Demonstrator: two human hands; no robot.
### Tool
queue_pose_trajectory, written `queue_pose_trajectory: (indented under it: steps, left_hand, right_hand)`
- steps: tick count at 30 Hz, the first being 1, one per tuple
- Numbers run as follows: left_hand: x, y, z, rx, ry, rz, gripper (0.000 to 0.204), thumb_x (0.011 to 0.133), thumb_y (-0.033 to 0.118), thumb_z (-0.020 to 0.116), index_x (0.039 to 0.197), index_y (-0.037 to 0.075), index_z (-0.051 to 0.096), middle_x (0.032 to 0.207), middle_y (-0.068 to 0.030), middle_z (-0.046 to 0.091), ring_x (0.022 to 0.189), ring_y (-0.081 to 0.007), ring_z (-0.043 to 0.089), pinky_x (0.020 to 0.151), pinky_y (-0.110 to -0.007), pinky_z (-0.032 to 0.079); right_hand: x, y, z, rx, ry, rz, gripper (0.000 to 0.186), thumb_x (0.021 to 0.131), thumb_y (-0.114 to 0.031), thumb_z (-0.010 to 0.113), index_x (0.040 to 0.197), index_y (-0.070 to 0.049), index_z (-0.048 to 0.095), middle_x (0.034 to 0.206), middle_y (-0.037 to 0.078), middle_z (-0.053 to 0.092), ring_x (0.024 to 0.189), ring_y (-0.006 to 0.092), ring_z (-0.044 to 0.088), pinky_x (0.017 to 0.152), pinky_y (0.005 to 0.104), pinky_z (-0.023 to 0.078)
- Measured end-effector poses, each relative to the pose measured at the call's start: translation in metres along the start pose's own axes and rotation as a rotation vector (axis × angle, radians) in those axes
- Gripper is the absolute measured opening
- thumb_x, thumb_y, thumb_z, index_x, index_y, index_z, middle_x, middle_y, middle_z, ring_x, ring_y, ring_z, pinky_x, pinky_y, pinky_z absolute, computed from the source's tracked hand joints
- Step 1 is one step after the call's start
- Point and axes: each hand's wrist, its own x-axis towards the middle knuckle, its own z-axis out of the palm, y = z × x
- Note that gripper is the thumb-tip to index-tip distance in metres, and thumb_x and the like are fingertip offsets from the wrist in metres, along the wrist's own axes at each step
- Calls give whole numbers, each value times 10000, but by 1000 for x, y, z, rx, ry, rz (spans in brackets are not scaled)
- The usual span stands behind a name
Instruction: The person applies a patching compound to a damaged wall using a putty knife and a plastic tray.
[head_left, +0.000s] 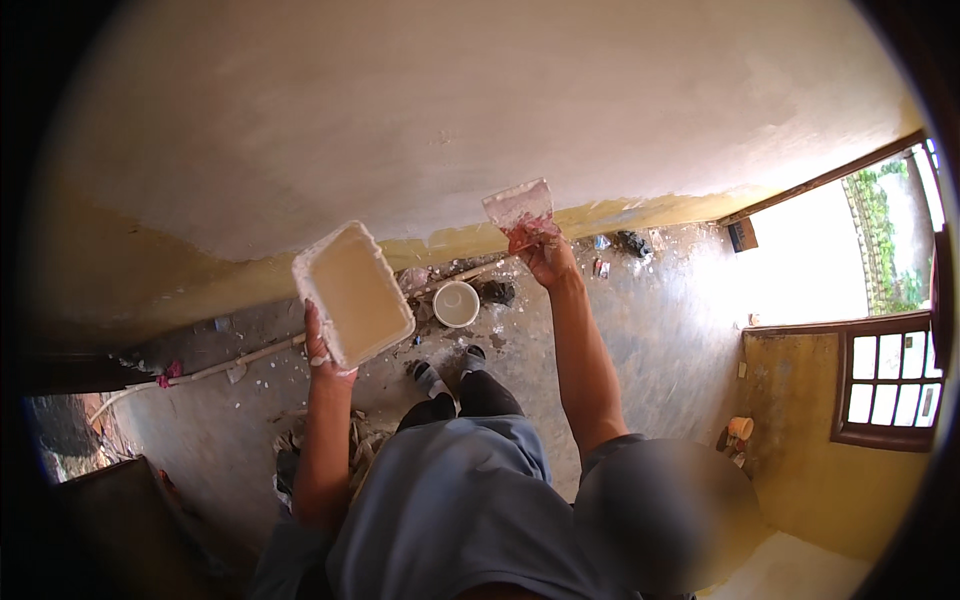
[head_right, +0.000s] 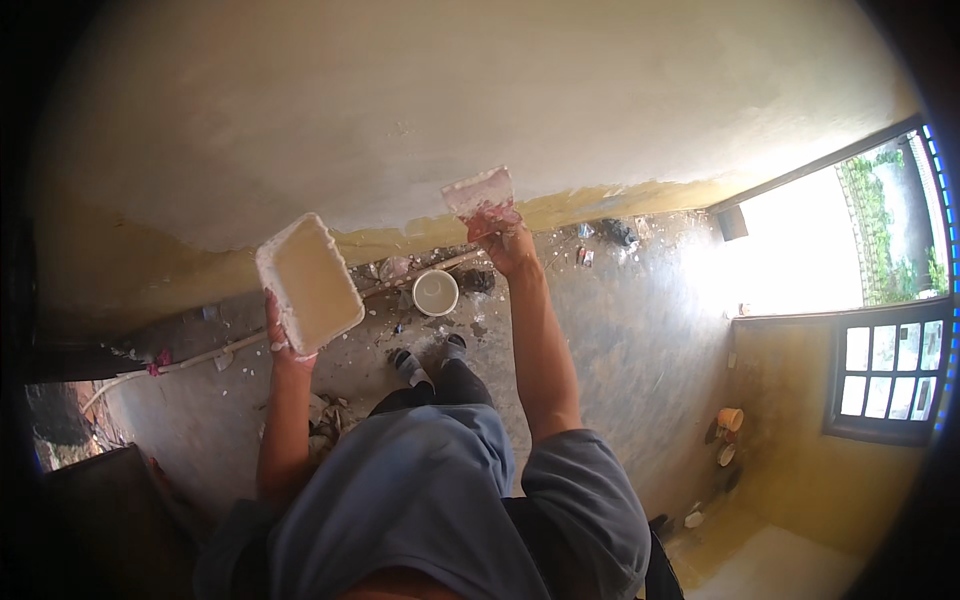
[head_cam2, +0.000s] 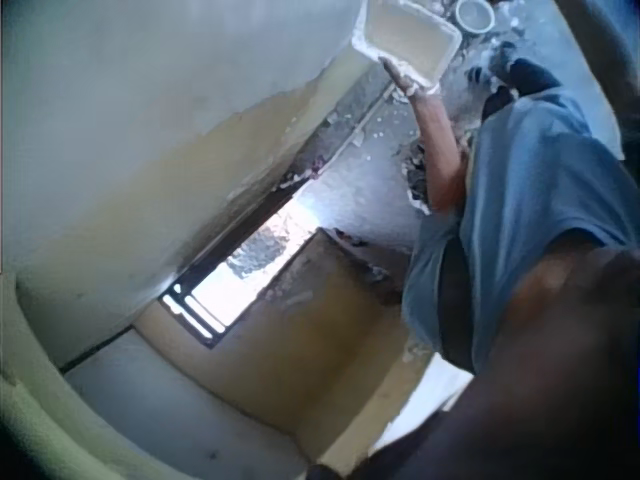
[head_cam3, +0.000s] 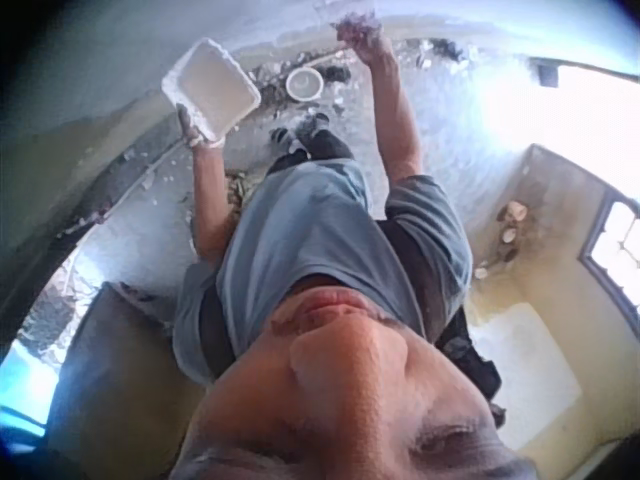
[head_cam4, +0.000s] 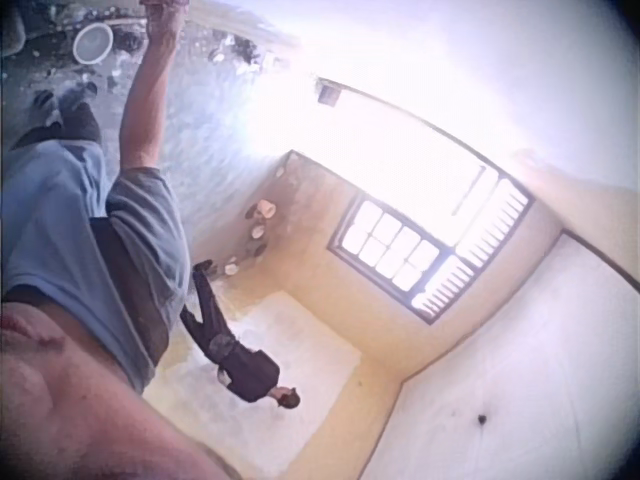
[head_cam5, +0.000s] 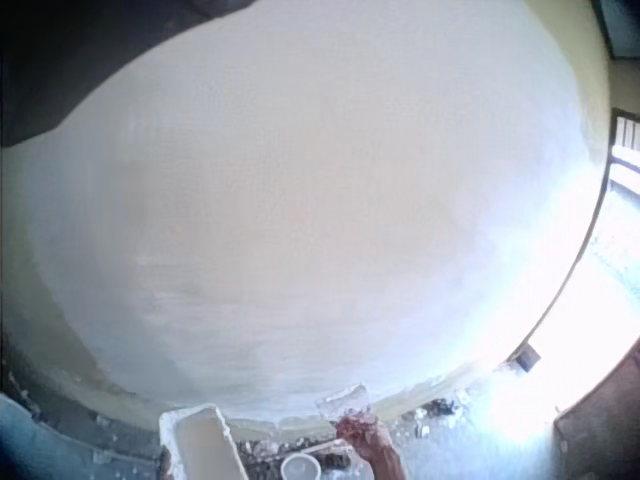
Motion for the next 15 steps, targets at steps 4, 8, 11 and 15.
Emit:
queue_pose_trajectory:
  steps: [4,8,11,15]
  left_hand:
    - [-6,7,-6,-8,75,2,647,887,452,564,1410,111,393,1368,-87,496,1230,-292,493,1038,-471,397]
    - [-26,0,0,14,167,33,596,909,436,522,1404,128,402,1361,-75,505,1225,-280,501,1040,-466,398]
    - [-38,-5,-2,67,264,110,602,890,438,551,1390,130,422,1353,-67,510,1221,-280,499,1026,-465,408]
    - [-39,-16,2,45,242,86,594,896,439,538,1390,130,422,1350,-61,512,1219,-277,501,1026,-464,408]
  right_hand:
    - [60,1,-95,2,193,-101,46,861,-1,528,816,4,529,740,122,562,646,257,582,724,409,578]
    - [103,12,-126,163,287,-78,114,845,52,515,743,1,522,712,112,552,654,250,583,707,434,582]
    - [121,10,-93,98,263,-107,124,836,63,511,726,6,529,687,114,558,637,241,587,701,442,594]
    - [108,-32,-23,15,337,-173,119,805,72,506,701,22,535,640,132,567,590,250,599,657,453,602]
